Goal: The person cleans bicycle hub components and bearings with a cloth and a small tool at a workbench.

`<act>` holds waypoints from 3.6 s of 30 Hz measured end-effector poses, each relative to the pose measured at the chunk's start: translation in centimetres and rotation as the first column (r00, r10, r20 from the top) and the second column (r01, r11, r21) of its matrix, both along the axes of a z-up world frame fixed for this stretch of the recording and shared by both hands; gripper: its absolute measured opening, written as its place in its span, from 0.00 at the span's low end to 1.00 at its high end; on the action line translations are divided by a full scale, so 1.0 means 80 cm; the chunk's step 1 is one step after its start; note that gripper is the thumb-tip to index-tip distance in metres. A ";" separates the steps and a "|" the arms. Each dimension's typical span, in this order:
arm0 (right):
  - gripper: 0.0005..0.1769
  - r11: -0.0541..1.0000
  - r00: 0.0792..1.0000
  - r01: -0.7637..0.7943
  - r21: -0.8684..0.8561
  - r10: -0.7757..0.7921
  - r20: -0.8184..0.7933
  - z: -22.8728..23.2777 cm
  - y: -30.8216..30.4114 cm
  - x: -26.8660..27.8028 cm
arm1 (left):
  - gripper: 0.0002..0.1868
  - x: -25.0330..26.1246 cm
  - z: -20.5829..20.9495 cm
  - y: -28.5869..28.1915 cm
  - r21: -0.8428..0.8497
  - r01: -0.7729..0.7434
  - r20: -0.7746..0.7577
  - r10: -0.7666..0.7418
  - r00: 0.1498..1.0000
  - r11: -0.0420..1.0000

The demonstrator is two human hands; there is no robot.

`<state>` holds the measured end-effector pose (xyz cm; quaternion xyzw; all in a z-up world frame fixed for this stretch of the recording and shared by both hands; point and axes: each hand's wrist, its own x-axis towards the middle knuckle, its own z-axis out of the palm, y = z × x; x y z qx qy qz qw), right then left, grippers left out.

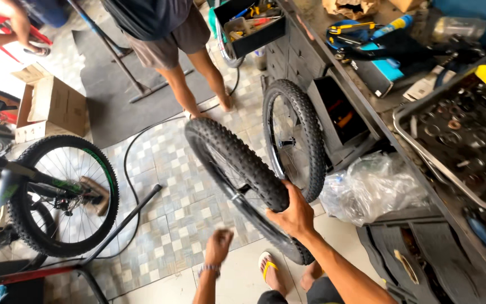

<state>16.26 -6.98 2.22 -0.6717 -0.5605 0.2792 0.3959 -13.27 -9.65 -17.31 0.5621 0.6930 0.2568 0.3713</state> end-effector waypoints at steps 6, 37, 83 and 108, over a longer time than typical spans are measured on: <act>0.51 0.974 0.989 0.008 -0.226 0.026 0.148 -0.165 0.043 0.027 | 0.16 0.011 0.014 -0.154 -0.545 -0.126 -0.028 0.132 0.991 0.829; 0.14 0.994 0.999 -0.006 -0.108 0.002 -0.032 0.094 0.037 0.347 | 0.15 0.478 0.243 0.092 0.306 0.599 -0.033 -0.620 0.784 0.740; 0.18 0.825 0.814 0.553 -0.116 -0.505 0.288 0.147 -0.220 0.619 | 0.09 0.913 0.253 0.141 0.078 0.865 -0.399 -0.780 0.482 0.495; 0.21 0.911 0.841 0.408 0.054 -0.398 0.366 0.042 -0.057 0.699 | 0.10 0.680 0.358 0.338 0.641 0.585 -0.470 -0.348 0.811 0.497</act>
